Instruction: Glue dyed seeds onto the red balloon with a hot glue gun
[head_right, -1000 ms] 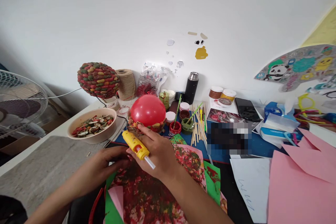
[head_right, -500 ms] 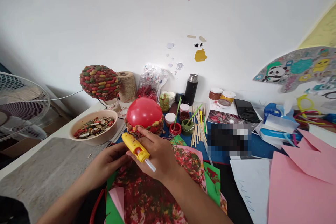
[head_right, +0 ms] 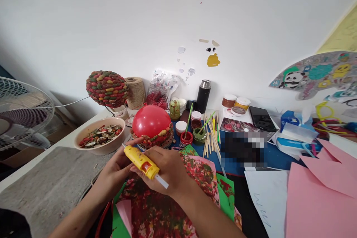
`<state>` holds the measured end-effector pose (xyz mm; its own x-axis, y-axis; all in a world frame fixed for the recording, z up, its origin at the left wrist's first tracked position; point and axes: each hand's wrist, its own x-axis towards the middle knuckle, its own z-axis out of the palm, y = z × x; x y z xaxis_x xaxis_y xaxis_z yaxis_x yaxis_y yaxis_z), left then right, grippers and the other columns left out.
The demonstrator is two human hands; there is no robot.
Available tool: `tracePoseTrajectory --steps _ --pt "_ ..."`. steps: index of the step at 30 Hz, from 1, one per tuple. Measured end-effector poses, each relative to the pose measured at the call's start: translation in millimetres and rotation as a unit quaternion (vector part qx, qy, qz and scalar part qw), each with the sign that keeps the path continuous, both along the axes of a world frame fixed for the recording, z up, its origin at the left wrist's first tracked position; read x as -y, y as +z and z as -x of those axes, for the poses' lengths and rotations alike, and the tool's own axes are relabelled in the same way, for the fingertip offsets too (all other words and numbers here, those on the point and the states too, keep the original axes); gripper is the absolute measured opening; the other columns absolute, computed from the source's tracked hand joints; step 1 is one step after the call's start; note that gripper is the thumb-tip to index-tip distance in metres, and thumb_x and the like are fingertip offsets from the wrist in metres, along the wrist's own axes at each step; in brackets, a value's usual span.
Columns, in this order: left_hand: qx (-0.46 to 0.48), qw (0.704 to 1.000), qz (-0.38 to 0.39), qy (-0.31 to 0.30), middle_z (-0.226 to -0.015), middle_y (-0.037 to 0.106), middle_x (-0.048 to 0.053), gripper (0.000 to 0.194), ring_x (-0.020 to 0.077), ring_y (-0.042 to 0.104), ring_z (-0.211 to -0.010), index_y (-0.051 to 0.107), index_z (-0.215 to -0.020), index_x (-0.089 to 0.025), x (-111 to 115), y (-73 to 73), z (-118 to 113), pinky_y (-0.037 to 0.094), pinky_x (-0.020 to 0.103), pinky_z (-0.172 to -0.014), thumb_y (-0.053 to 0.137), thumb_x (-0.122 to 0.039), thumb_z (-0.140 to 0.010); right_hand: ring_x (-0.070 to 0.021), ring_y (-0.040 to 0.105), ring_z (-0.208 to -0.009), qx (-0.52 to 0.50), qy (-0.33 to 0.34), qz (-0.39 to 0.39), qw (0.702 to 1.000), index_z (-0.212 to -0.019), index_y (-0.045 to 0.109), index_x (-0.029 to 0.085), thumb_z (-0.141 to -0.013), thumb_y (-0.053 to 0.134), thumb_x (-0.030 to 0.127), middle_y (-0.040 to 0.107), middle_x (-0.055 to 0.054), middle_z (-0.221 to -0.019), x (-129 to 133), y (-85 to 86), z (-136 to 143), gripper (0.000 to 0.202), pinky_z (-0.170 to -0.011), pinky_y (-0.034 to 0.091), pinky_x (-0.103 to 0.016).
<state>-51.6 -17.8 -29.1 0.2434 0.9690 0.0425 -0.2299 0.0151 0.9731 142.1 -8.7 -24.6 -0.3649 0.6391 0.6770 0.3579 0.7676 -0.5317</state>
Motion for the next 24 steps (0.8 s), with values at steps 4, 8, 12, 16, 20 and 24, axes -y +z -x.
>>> tracePoseTrajectory --steps 4,8,12,16,20,24 --pt "0.015 0.999 0.031 -0.030 -0.096 0.081 0.009 0.060 0.0198 0.073 -0.076 0.082 -0.113 -0.018 -1 -9.4 -1 0.058 0.027 -0.070 0.100 -0.056 -0.070 -0.0243 0.080 -0.079 0.018 -0.008 -0.008 1.000 -0.107 0.075 0.023 -0.110 0.060 0.058 0.083 -0.008 -0.091 0 -0.7 0 0.038 -0.067 0.061 -0.032" --pt "0.043 0.994 0.093 0.037 -0.070 0.075 0.003 0.059 0.0100 0.055 -0.050 0.083 -0.093 -0.015 0 -21.0 -6 0.044 0.021 -0.052 0.105 -0.056 -0.057 -0.0246 0.080 -0.076 0.021 -0.001 -0.014 1.000 -0.110 0.076 0.022 -0.110 0.062 0.059 0.084 -0.009 -0.091 0 -2.2 1 0.039 -0.065 0.060 -0.033" --pt "0.029 0.991 0.110 0.076 -0.063 0.072 0.001 0.057 0.0076 0.048 -0.043 0.080 -0.083 -0.014 0 -20.9 -8 0.036 0.019 -0.043 0.107 -0.054 -0.053 -0.0239 0.081 -0.077 0.014 0.003 -0.009 1.000 -0.110 0.076 0.022 -0.110 0.061 0.059 0.085 -0.008 -0.091 1 -1.5 1 0.040 -0.066 0.059 -0.032" --pt "-0.053 0.992 0.064 0.092 -0.061 0.070 -0.001 0.043 0.0114 0.056 -0.045 0.077 -0.076 -0.016 1 -8.3 -5 0.046 0.022 -0.046 0.102 -0.047 -0.062 -0.0224 0.080 -0.078 -0.003 0.008 0.033 0.999 -0.100 0.077 0.024 -0.110 0.060 0.061 0.084 -0.007 -0.091 0 2.5 1 0.042 -0.068 0.060 -0.031" --pt "-0.096 0.987 0.028 0.129 -0.052 0.066 -0.001 0.039 0.0120 0.056 -0.042 0.072 -0.069 -0.017 4 0.5 4 0.045 0.020 -0.043 0.096 -0.048 -0.071 -0.0242 0.081 -0.084 -0.066 -0.009 0.064 0.996 -0.096 0.079 0.025 -0.110 0.061 0.060 0.084 -0.007 -0.091 -1 5.2 -3 0.042 -0.076 0.064 -0.034" --pt "0.021 0.971 -0.005 0.238 -0.052 0.062 -0.003 0.034 0.0114 0.055 -0.042 0.070 -0.073 -0.018 1 17.1 28 0.041 0.017 -0.037 0.095 -0.040 -0.073 -0.0237 0.081 -0.077 -0.185 -0.011 0.227 0.956 -0.098 0.082 0.024 -0.103 0.067 0.068 0.083 -0.006 -0.085 -6 2.7 -8 0.047 -0.066 0.064 -0.033"
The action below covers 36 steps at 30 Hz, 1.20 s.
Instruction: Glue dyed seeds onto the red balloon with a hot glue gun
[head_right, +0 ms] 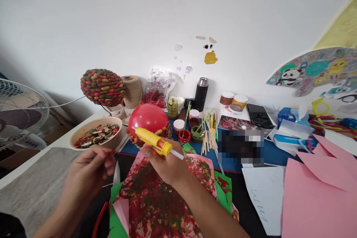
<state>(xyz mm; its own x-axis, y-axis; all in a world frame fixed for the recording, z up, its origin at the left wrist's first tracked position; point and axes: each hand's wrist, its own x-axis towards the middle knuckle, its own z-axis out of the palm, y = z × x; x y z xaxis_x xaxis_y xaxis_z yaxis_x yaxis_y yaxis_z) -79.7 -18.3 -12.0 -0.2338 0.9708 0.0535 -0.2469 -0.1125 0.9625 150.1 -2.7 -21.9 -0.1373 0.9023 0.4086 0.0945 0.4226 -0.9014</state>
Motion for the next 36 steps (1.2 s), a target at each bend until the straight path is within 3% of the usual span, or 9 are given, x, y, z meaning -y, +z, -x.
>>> tracePoseTrajectory --steps 3,6,10,13,17,21,25,29,36 --pt "0.137 0.980 -0.085 0.117 -0.055 0.056 -0.006 0.024 0.0062 0.050 -0.047 0.067 -0.074 -0.017 -6 25.3 26 0.038 0.010 -0.038 0.091 -0.022 -0.077 -0.0193 0.077 -0.061 -0.110 0.021 0.111 0.988 -0.097 0.081 0.020 -0.097 0.070 0.075 0.083 -0.007 -0.084 -5 0.6 -3 0.056 -0.051 0.057 -0.028" --pt "0.151 0.973 -0.098 0.144 -0.058 0.060 -0.005 0.015 0.0055 0.052 -0.048 0.069 -0.076 -0.016 -6 40.9 41 0.042 0.009 -0.040 0.077 -0.012 -0.089 -0.0187 0.077 -0.056 -0.195 0.042 0.132 0.971 -0.096 0.078 0.018 -0.092 0.073 0.079 0.083 -0.009 -0.087 -9 6.5 -5 0.061 -0.046 0.054 -0.025" --pt "-0.032 0.998 -0.049 -0.012 -0.056 0.069 0.000 0.024 0.0137 0.060 -0.043 0.079 -0.083 -0.017 7 24.2 28 0.044 0.017 -0.036 0.084 -0.039 -0.089 -0.0209 0.079 -0.056 -0.239 0.051 0.148 0.958 -0.093 0.077 0.018 -0.089 0.077 0.080 0.083 -0.010 -0.084 -11 12.8 -8 0.062 -0.044 0.053 -0.024" --pt "-0.236 0.957 -0.054 -0.159 -0.077 0.082 0.007 0.027 0.0202 0.075 -0.064 0.086 -0.100 -0.021 15 6.3 3 0.061 0.026 -0.058 0.075 -0.045 -0.097 -0.0230 0.080 -0.059 -0.234 0.059 0.157 0.958 -0.093 0.078 0.017 -0.089 0.076 0.080 0.084 -0.011 -0.087 -11 12.7 -8 0.063 -0.044 0.055 -0.025" --pt "-0.347 0.918 -0.096 -0.167 -0.119 0.084 0.009 0.029 0.0258 0.078 -0.102 0.084 -0.122 -0.029 13 6.3 -20 0.063 0.035 -0.090 0.073 -0.038 -0.096 -0.0225 0.080 -0.060 -0.232 0.070 0.164 0.956 -0.095 0.078 0.017 -0.089 0.073 0.083 0.084 -0.012 -0.088 -10 10.6 -6 0.067 -0.042 0.052 -0.024" --pt "-0.290 0.946 -0.067 -0.131 -0.091 0.080 0.007 0.031 0.0212 0.072 -0.078 0.083 -0.112 -0.023 6 22.1 -33 0.058 0.029 -0.071 0.074 -0.047 -0.096 -0.0205 0.078 -0.056 -0.222 0.070 0.165 0.959 -0.097 0.080 0.017 -0.091 0.067 0.086 0.083 -0.011 -0.086 -10 8.0 -4 0.070 -0.042 0.051 -0.023" --pt "-0.269 0.945 -0.064 -0.177 -0.068 0.065 0.001 0.039 0.0151 0.056 -0.059 0.082 -0.102 -0.019 -2 35.5 -50 0.047 0.024 -0.056 0.071 -0.056 -0.096 -0.0282 0.083 -0.076 -0.190 0.046 0.156 0.968 -0.096 0.082 0.018 -0.093 0.066 0.084 0.084 -0.012 -0.093 -9 4.8 -3 0.068 -0.053 0.062 -0.031" --pt "-0.252 0.944 -0.051 -0.206 -0.062 0.056 -0.002 0.053 0.0125 0.048 -0.052 0.075 -0.090 -0.017 -8 41.1 -64 0.039 0.022 -0.049 0.065 -0.069 -0.097 -0.0344 0.081 -0.103 -0.141 -0.009 0.096 0.985 -0.102 0.083 0.023 -0.093 0.068 0.083 0.085 -0.011 -0.104 -7 3.2 -3 0.063 -0.089 0.069 -0.046" --pt "-0.255 0.945 -0.070 -0.191 -0.058 0.052 -0.004 0.053 0.0103 0.043 -0.050 0.059 -0.072 -0.020 -9 42.2 -68 0.034 0.021 -0.047 0.065 -0.066 -0.099 -0.0310 0.081 -0.102 -0.050 0.025 0.035 0.998 -0.117 0.085 0.031 -0.102 0.061 0.077 0.086 -0.005 -0.106 -2 0.9 1 0.054 -0.096 0.066 -0.046"
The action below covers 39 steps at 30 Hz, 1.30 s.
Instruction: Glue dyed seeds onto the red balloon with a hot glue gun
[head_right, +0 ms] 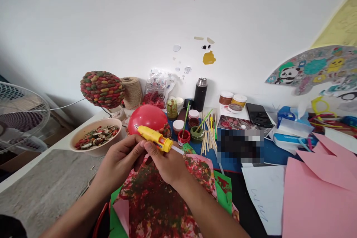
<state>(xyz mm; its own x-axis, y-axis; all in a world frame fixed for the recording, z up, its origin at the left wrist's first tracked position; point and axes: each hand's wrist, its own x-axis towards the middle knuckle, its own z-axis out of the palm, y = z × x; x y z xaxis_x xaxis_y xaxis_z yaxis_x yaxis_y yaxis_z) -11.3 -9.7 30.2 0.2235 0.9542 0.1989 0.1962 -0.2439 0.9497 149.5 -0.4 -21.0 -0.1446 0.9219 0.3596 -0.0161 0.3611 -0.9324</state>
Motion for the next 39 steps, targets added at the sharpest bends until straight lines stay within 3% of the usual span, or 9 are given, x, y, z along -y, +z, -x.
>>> tracePoseTrajectory --steps 3,7,13,19,21,24,27,32,39 --pt "-0.007 0.999 -0.033 0.010 -0.059 0.052 -0.005 0.046 0.0101 0.043 -0.050 0.060 -0.074 -0.021 2 -1.6 1 0.035 0.020 -0.047 0.064 -0.057 -0.101 -0.0303 0.081 -0.106 0.005 0.000 -0.022 1.000 -0.120 0.085 0.031 -0.104 0.061 0.073 0.086 -0.005 -0.110 1 -0.8 1 0.051 -0.099 0.064 -0.044" --pt "-0.038 0.993 -0.106 0.039 -0.060 0.055 -0.005 0.034 0.0098 0.046 -0.051 0.059 -0.076 -0.021 20 -11.3 -1 0.039 0.019 -0.051 0.058 -0.037 -0.106 -0.0287 0.082 -0.092 -0.007 0.000 0.009 1.000 -0.101 0.086 0.024 -0.100 0.063 0.078 0.086 -0.008 -0.093 5 0.2 4 0.059 -0.088 0.065 -0.040" --pt "-0.136 0.955 -0.238 -0.112 -0.066 0.066 -0.005 0.018 0.0096 0.057 -0.055 0.058 -0.086 -0.023 63 -36.7 -5 0.041 0.018 -0.056 0.059 -0.014 -0.101 -0.0175 0.075 -0.055 -0.142 0.014 0.114 0.983 -0.092 0.079 0.019 -0.091 0.069 0.083 0.082 -0.008 -0.080 0 5.1 3 0.066 -0.047 0.050 -0.023" --pt "-0.115 0.963 -0.235 -0.056 -0.053 0.051 -0.008 0.037 0.0068 0.045 -0.044 0.043 -0.070 -0.022 50 -48.6 19 0.033 0.016 -0.047 0.056 -0.017 -0.105 -0.0150 0.069 -0.046 -0.193 -0.063 0.107 0.973 -0.084 0.075 0.016 -0.083 0.074 0.088 0.077 -0.007 -0.070 -10 18.7 -11 0.072 -0.041 0.045 -0.020" --pt "-0.120 0.966 -0.224 -0.048 -0.054 0.053 -0.008 0.037 0.0067 0.048 -0.045 0.048 -0.070 -0.022 45 -53.2 29 0.036 0.014 -0.048 0.060 -0.016 -0.104 -0.0147 0.068 -0.045 -0.197 -0.071 0.109 0.972 -0.082 0.074 0.016 -0.081 0.075 0.089 0.076 -0.006 -0.068 -11 20.2 -13 0.073 -0.041 0.045 -0.020" --pt "-0.156 0.966 -0.200 -0.055 -0.094 0.080 -0.001 0.016 0.0134 0.075 -0.077 0.073 -0.105 -0.027 45 -58.5 40 0.056 0.016 -0.071 0.070 -0.013 -0.097 -0.0143 0.067 -0.044 -0.187 -0.064 0.115 0.973 -0.082 0.074 0.016 -0.080 0.077 0.088 0.075 -0.006 -0.067 -10 18.3 -11 0.072 -0.041 0.045 -0.020" --pt "-0.178 0.961 -0.197 -0.073 -0.130 0.077 0.007 0.044 0.0211 0.077 -0.114 0.071 -0.133 -0.033 47 -57.8 45 0.061 0.027 -0.096 0.069 -0.011 -0.096 -0.0141 0.067 -0.045 -0.172 -0.053 0.118 0.977 -0.084 0.076 0.016 -0.081 0.077 0.088 0.076 -0.006 -0.069 -8 15.1 -7 0.071 -0.043 0.048 -0.022" --pt "-0.147 0.969 -0.187 -0.063 -0.087 0.071 0.001 0.023 0.0125 0.071 -0.078 0.072 -0.092 -0.024 41 -53.3 55 0.057 0.017 -0.071 0.058 -0.008 -0.102 -0.0149 0.070 -0.050 -0.158 -0.047 0.120 0.979 -0.087 0.078 0.016 -0.080 0.079 0.086 0.077 -0.007 -0.073 -7 12.3 -4 0.070 -0.045 0.050 -0.022" --pt "-0.154 0.975 -0.135 -0.087 -0.081 0.072 -0.001 0.020 0.0103 0.069 -0.072 0.077 -0.088 -0.023 39 -60.3 69 0.053 0.014 -0.066 0.071 -0.005 -0.092 -0.0145 0.069 -0.052 -0.142 -0.041 0.120 0.982 -0.088 0.079 0.017 -0.083 0.077 0.086 0.076 -0.006 -0.074 -6 5.0 -3 0.070 -0.046 0.051 -0.023"
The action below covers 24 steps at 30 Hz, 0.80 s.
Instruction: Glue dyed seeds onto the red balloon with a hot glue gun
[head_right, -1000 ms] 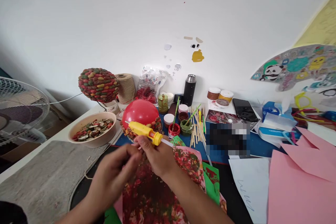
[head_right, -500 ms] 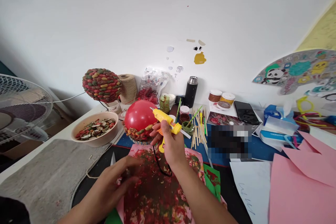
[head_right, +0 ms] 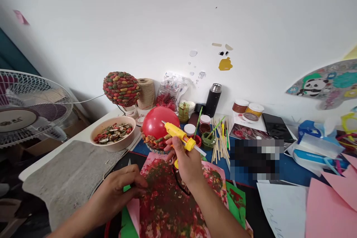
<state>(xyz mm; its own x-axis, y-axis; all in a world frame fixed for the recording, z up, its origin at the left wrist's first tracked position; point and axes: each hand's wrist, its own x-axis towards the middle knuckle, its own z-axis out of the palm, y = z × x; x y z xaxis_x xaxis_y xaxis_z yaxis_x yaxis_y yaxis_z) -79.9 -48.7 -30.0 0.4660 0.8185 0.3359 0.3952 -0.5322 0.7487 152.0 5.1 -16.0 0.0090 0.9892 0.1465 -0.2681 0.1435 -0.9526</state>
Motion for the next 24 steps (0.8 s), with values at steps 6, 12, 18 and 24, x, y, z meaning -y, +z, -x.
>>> tracePoseTrajectory --steps 6,12,18,24 --pt "-0.006 1.000 0.006 -0.016 -0.083 0.074 0.001 0.016 0.0122 0.072 -0.077 0.080 -0.092 -0.023 -4 -0.4 2 0.056 0.016 -0.071 0.072 -0.009 -0.095 -0.0151 0.070 -0.055 0.004 0.007 -0.001 1.000 -0.090 0.079 0.017 -0.086 0.077 0.083 0.076 -0.006 -0.075 1 -3.0 2 0.067 -0.050 0.054 -0.025" --pt "-0.012 0.999 0.010 -0.038 -0.081 0.078 0.003 0.018 0.0125 0.073 -0.066 0.083 -0.099 -0.022 -7 -4.3 1 0.055 0.016 -0.061 0.066 -0.026 -0.105 -0.0153 0.070 -0.056 0.017 0.011 0.004 1.000 -0.091 0.079 0.017 -0.084 0.076 0.086 0.077 -0.006 -0.077 2 -1.8 1 0.069 -0.051 0.055 -0.025" --pt "-0.011 0.999 -0.027 -0.019 -0.089 0.085 0.004 0.026 0.0181 0.079 -0.074 0.083 -0.112 -0.027 -7 12.5 12 0.059 0.023 -0.070 0.069 -0.048 -0.105 -0.0163 0.070 -0.057 0.036 0.013 -0.009 0.999 -0.091 0.079 0.018 -0.088 0.074 0.084 0.077 -0.006 -0.078 4 -1.4 1 0.067 -0.052 0.055 -0.027" --pt "-0.121 0.927 -0.153 0.319 -0.100 0.084 0.006 0.030 0.0275 0.073 -0.091 0.081 -0.102 -0.028 -61 53.4 75 0.056 0.036 -0.083 0.059 -0.049 -0.102 -0.0161 0.070 -0.059 0.043 0.019 -0.015 0.999 -0.092 0.080 0.019 -0.090 0.072 0.084 0.077 -0.007 -0.080 5 -3.2 1 0.065 -0.051 0.054 -0.026"
